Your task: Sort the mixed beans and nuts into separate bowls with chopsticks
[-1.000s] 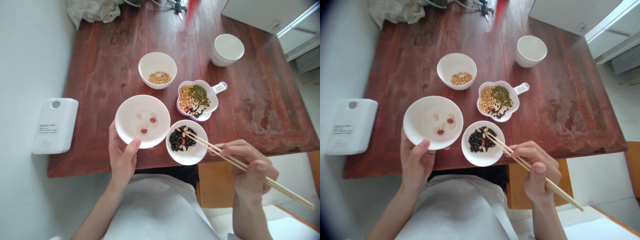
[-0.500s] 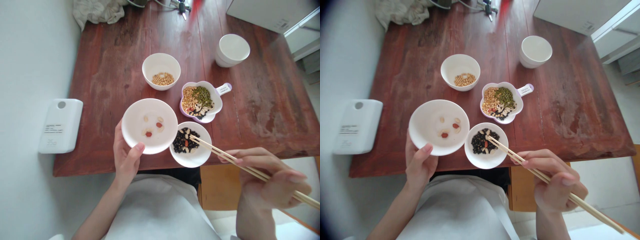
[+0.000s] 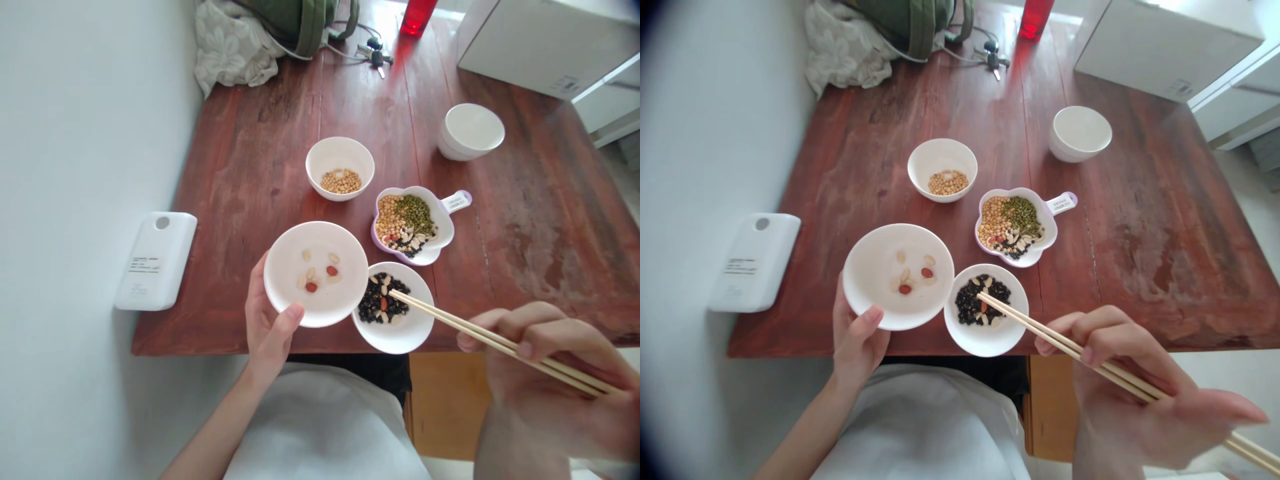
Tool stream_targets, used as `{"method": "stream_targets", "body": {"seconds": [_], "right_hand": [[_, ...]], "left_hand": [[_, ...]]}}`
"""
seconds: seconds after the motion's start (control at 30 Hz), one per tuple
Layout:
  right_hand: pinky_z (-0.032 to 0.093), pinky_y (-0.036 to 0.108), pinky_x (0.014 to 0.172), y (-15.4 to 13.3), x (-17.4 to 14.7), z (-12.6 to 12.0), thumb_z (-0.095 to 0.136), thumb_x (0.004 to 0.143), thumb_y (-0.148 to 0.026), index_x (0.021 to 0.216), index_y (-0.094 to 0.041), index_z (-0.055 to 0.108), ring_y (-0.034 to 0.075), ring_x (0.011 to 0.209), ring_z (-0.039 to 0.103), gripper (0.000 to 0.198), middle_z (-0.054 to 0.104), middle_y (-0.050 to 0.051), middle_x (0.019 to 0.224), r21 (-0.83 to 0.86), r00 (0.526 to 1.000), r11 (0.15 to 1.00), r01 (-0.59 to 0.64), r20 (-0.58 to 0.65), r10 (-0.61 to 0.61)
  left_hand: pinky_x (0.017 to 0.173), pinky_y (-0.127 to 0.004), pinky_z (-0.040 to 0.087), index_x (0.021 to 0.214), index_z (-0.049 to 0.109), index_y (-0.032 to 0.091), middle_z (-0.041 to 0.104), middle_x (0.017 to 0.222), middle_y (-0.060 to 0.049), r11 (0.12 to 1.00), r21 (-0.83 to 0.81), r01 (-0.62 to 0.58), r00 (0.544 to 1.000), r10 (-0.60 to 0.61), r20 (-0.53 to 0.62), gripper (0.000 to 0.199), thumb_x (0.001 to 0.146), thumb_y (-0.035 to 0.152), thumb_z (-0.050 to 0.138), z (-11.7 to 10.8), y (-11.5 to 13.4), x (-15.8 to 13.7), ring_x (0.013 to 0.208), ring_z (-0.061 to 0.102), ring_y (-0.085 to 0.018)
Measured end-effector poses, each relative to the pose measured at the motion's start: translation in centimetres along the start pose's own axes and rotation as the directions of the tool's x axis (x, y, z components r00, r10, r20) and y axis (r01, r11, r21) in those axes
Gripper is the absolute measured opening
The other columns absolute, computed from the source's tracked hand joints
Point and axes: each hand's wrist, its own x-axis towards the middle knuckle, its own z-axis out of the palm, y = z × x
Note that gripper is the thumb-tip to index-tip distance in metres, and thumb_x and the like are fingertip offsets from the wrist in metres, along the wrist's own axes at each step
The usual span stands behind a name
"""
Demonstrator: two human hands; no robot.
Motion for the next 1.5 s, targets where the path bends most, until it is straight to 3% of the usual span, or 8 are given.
{"method": "stream_targets", "body": {"seconds": [0.17, 0.3, 0.67, 0.93, 1.17, 1.33, 1.43, 1.5], "right_hand": [[0.064, 0.048, 0.059, -0.2, -1.8, -0.7, 0.026, 0.099, -0.092, 0.077, -0.019, 0.072, 0.034, 0.075, 0.08, 0.09, 0.069, 0.009, 0.078, -0.05, 0.971, 0.97, -0.237, -0.058, 0.234], [0.064, 0.044, 0.058, -0.3, -2.0, 0.4, 0.017, 0.097, -0.094, 0.078, -0.019, 0.071, 0.03, 0.07, 0.079, 0.094, 0.069, 0.008, 0.079, -0.057, 0.973, 0.971, -0.23, -0.041, 0.228], [0.065, 0.04, 0.059, 1.0, -1.8, 1.1, 0.035, 0.11, -0.076, 0.077, -0.019, 0.074, 0.029, 0.074, 0.08, 0.077, 0.069, 0.007, 0.073, -0.039, 0.951, 0.952, -0.304, -0.07, 0.301], [0.065, 0.045, 0.054, 0.4, -0.2, -0.9, 0.029, 0.111, -0.075, 0.077, -0.02, 0.077, 0.027, 0.061, 0.076, 0.081, 0.065, 0.005, 0.07, 0.117, 0.989, 0.982, -0.147, 0.004, 0.148], [0.067, 0.052, 0.061, -1.4, 0.7, 2.0, 0.04, 0.109, -0.074, 0.1, -0.02, 0.083, 0.031, 0.071, 0.078, 0.069, 0.068, 0.007, 0.084, 0.197, 0.998, 0.979, -0.05, 0.034, 0.045], [0.066, 0.05, 0.06, 0.3, -0.4, -0.3, 0.034, 0.111, -0.073, 0.091, -0.02, 0.086, 0.032, 0.072, 0.08, 0.077, 0.073, 0.009, 0.083, 0.034, 1.0, 0.999, 0.029, -0.01, -0.028], [0.059, 0.041, 0.053, 0.5, -0.7, -1.4, 0.044, 0.114, -0.058, 0.078, -0.021, 0.083, 0.029, 0.068, 0.076, 0.065, 0.071, 0.008, 0.071, -0.166, 0.991, 0.984, 0.072, -0.097, -0.089], [0.054, 0.035, 0.051, 0.1, -0.3, -1.1, 0.05, 0.114, -0.049, 0.076, -0.021, 0.08, 0.025, 0.066, 0.074, 0.057, 0.071, 0.007, 0.069, -0.316, 0.987, 0.938, 0.143, -0.027, -0.16]], "left_hand": [[0.125, -0.057, 0.054, 0.159, 0.056, 0.033, 0.066, 0.157, -0.009, 1.0, 0.011, 0.02, 0.999, -0.02, -0.037, 0.082, 0.085, 0.046, 0.089, 0.6, 0.3, 0.0, 0.15, 0.061, -0.041], [0.127, -0.057, 0.052, 0.157, 0.059, 0.032, 0.065, 0.159, -0.009, 1.0, 0.007, 0.017, 0.999, -0.017, -0.041, 0.079, 0.085, 0.046, 0.089, 0.6, 0.4, 0.0, 0.152, 0.058, -0.041], [0.124, -0.051, 0.056, 0.158, 0.061, 0.029, 0.067, 0.157, -0.01, 0.998, 0.028, -0.049, 0.998, 0.05, -0.025, 0.083, 0.083, 0.045, 0.093, -0.3, -0.8, 0.2, 0.147, 0.063, -0.039], [0.122, -0.048, 0.058, 0.16, 0.06, 0.031, 0.066, 0.158, -0.009, 0.995, 0.062, -0.082, 0.996, 0.081, 0.025, 0.08, 0.086, 0.043, 0.091, -0.8, -1.2, 0.3, 0.146, 0.065, -0.038], [0.116, -0.046, 0.063, 0.161, 0.058, 0.033, 0.065, 0.16, -0.009, 0.997, 0.009, -0.073, 0.995, 0.072, 0.063, 0.081, 0.087, 0.042, 0.09, -0.8, -1.0, 0.0, 0.144, 0.067, -0.038], [0.12, -0.046, 0.06, 0.161, 0.058, 0.034, 0.064, 0.161, -0.009, 0.998, 0.008, -0.068, 0.997, 0.068, 0.039, 0.081, 0.087, 0.039, 0.091, -0.8, -1.0, 0.0, 0.147, 0.064, -0.037], [0.121, -0.048, 0.059, 0.161, 0.059, 0.033, 0.064, 0.16, -0.009, 0.997, 0.033, -0.069, 0.997, 0.068, 0.022, 0.08, 0.087, 0.041, 0.091, -0.9, -1.1, 0.0, 0.147, 0.064, -0.038], [0.121, -0.05, 0.059, 0.16, 0.059, 0.032, 0.065, 0.159, -0.01, 0.996, 0.048, -0.077, 0.997, 0.077, 0.016, 0.081, 0.087, 0.043, 0.091, -0.9, -1.2, 0.0, 0.147, 0.064, -0.04]]}}
